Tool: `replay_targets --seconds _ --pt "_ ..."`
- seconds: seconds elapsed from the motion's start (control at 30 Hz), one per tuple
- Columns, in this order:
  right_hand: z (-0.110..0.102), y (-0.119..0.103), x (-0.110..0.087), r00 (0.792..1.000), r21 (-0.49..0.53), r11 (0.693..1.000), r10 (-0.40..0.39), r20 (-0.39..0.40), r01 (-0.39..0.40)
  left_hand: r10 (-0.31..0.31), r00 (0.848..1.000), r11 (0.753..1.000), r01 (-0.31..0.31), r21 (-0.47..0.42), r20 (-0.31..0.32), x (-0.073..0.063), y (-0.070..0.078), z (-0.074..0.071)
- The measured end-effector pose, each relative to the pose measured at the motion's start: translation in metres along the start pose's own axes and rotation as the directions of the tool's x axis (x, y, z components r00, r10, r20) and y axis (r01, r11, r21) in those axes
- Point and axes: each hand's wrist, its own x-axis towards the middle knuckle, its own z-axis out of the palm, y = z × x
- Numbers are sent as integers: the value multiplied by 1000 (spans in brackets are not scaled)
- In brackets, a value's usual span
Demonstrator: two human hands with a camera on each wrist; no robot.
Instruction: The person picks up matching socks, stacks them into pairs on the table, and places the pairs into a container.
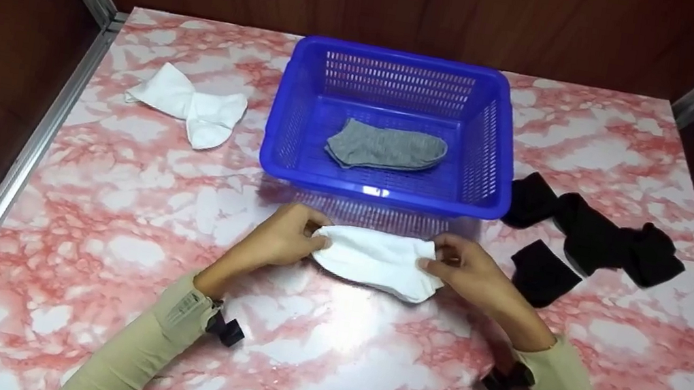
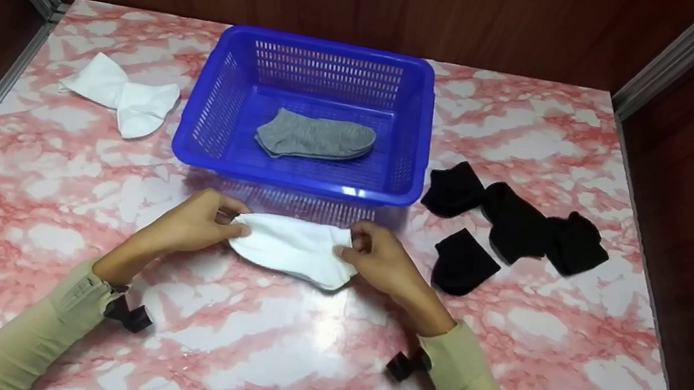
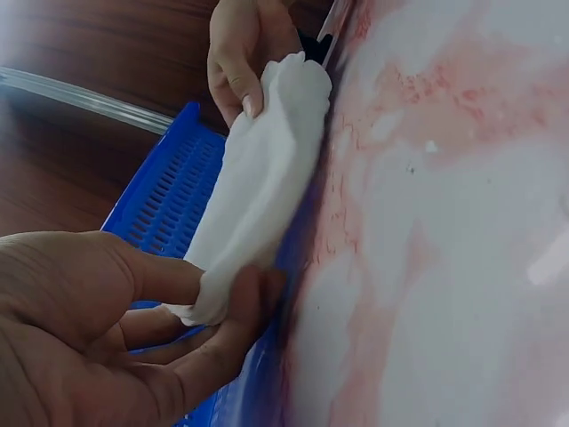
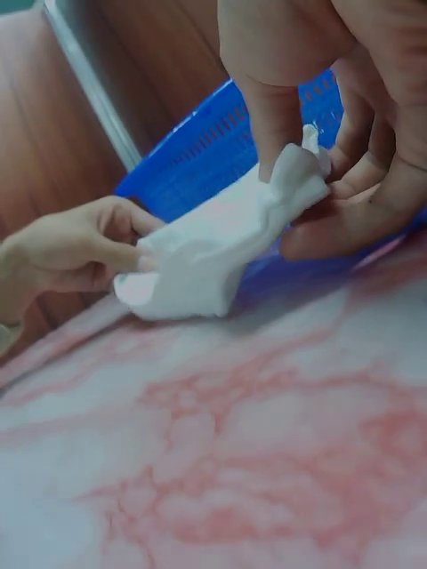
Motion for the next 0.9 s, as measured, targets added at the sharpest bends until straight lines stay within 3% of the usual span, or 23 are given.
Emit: replay_targets --seconds 0.3,0.6,0.9 --pt "5 3 -5 997 97 995 -6 -72 13 33 999 999 -33 17 -1 -2 0 -4" --pt "-1 -10 -10 994 7 998 -57 -97 58 79 997 994 -79 76 10 -7 14 -12" --pt "-18 -35 -19 982 -60 990 -137 -128 131 125 992 992 -126 11 34 -12 34 -26"
